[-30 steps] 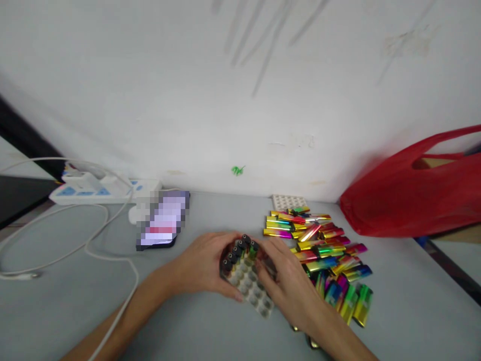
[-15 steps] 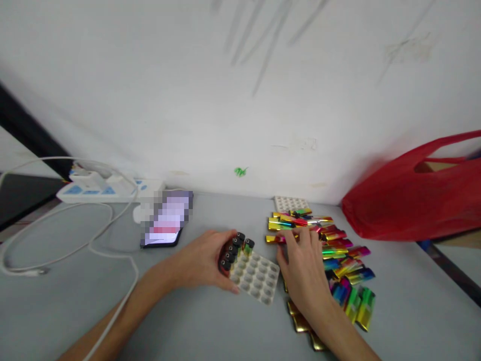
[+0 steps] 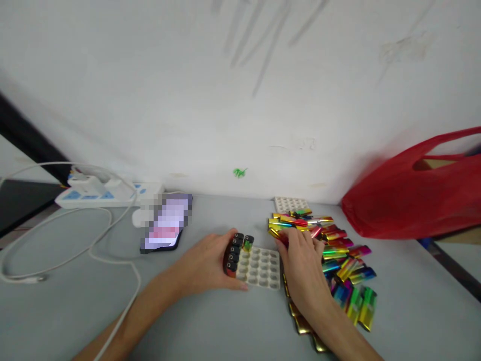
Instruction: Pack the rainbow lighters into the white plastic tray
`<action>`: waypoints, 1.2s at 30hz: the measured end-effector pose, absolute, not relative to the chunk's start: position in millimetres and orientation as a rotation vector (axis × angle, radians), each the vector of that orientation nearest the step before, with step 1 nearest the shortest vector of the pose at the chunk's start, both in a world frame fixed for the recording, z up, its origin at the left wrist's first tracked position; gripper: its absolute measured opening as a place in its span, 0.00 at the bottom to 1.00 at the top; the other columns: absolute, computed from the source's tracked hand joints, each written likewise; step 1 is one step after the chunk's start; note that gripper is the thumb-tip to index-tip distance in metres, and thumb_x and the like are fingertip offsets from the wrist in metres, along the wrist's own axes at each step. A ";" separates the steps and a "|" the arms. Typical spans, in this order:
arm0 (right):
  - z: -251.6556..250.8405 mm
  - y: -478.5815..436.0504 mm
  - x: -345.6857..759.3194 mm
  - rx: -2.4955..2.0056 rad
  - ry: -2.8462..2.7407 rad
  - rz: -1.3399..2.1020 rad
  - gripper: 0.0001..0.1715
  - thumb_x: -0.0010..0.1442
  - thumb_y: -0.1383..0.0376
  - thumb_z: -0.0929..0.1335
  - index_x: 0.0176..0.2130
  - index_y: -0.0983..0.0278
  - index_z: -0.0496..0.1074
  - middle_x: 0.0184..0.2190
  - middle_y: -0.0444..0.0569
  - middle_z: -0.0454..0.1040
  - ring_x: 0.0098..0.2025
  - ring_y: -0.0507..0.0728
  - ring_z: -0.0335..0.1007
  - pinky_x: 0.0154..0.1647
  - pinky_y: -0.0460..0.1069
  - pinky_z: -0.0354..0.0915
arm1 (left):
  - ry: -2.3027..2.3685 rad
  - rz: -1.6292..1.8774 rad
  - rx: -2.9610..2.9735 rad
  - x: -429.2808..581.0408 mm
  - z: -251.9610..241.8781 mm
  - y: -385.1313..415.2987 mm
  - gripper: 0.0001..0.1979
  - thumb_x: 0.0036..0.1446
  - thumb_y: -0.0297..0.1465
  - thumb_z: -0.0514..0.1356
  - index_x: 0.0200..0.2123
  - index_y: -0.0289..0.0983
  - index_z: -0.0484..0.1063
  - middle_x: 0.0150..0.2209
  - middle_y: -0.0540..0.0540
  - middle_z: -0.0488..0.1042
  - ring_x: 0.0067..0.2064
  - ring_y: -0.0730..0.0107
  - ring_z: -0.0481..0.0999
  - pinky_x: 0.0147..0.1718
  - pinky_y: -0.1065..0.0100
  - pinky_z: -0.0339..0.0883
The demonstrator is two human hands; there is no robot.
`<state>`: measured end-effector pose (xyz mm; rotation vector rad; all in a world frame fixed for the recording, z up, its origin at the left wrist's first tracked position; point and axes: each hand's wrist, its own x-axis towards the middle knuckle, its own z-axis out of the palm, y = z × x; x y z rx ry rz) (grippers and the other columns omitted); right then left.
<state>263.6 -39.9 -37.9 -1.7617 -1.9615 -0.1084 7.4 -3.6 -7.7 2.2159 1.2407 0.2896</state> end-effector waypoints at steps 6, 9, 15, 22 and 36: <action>-16.5 -48.7 258.0 -1.475 -1.681 0.462 0.12 0.79 0.56 0.67 0.54 0.59 0.76 0.49 0.50 0.82 0.49 0.62 0.77 0.52 0.57 0.67 | 1.243 0.313 2.222 10.8 -6.6 -6.5 0.39 0.44 0.49 0.83 0.53 0.41 0.71 0.46 0.46 0.84 0.49 0.44 0.84 0.45 0.60 0.70; -11.8 -51.0 255.3 -1.319 -1.452 0.824 0.14 0.74 0.52 0.73 0.50 0.59 0.80 0.43 0.47 0.82 0.41 0.59 0.75 0.46 0.54 0.68 | 1.235 0.320 2.224 13.2 -6.0 -6.8 0.39 0.45 0.50 0.82 0.53 0.42 0.70 0.45 0.46 0.84 0.48 0.45 0.85 0.42 0.61 0.69; -8.5 -51.1 252.0 -1.227 -1.272 1.034 0.19 0.73 0.48 0.72 0.40 0.60 0.79 0.38 0.45 0.76 0.42 0.58 0.71 0.47 0.52 0.67 | 1.241 0.316 2.242 16.2 -7.5 -6.2 0.40 0.45 0.55 0.81 0.51 0.42 0.69 0.45 0.45 0.84 0.47 0.43 0.86 0.41 0.60 0.68; -0.8 -50.5 244.1 -0.909 -0.948 1.511 0.21 0.72 0.44 0.71 0.40 0.58 0.72 0.29 0.40 0.68 0.28 0.54 0.61 0.30 0.49 0.62 | 1.251 0.326 2.195 17.1 -8.5 -7.5 0.42 0.44 0.53 0.83 0.52 0.42 0.66 0.42 0.47 0.83 0.43 0.47 0.85 0.37 0.62 0.66; -3.3 -46.5 258.5 -0.688 -0.640 2.005 0.35 0.66 0.44 0.72 0.22 0.58 0.54 0.18 0.32 0.43 0.20 0.47 0.29 0.18 0.46 0.33 | 1.089 0.366 1.968 8.7 -8.4 -1.9 0.41 0.46 0.37 0.82 0.58 0.42 0.65 0.39 0.53 0.85 0.37 0.56 0.86 0.37 0.63 0.70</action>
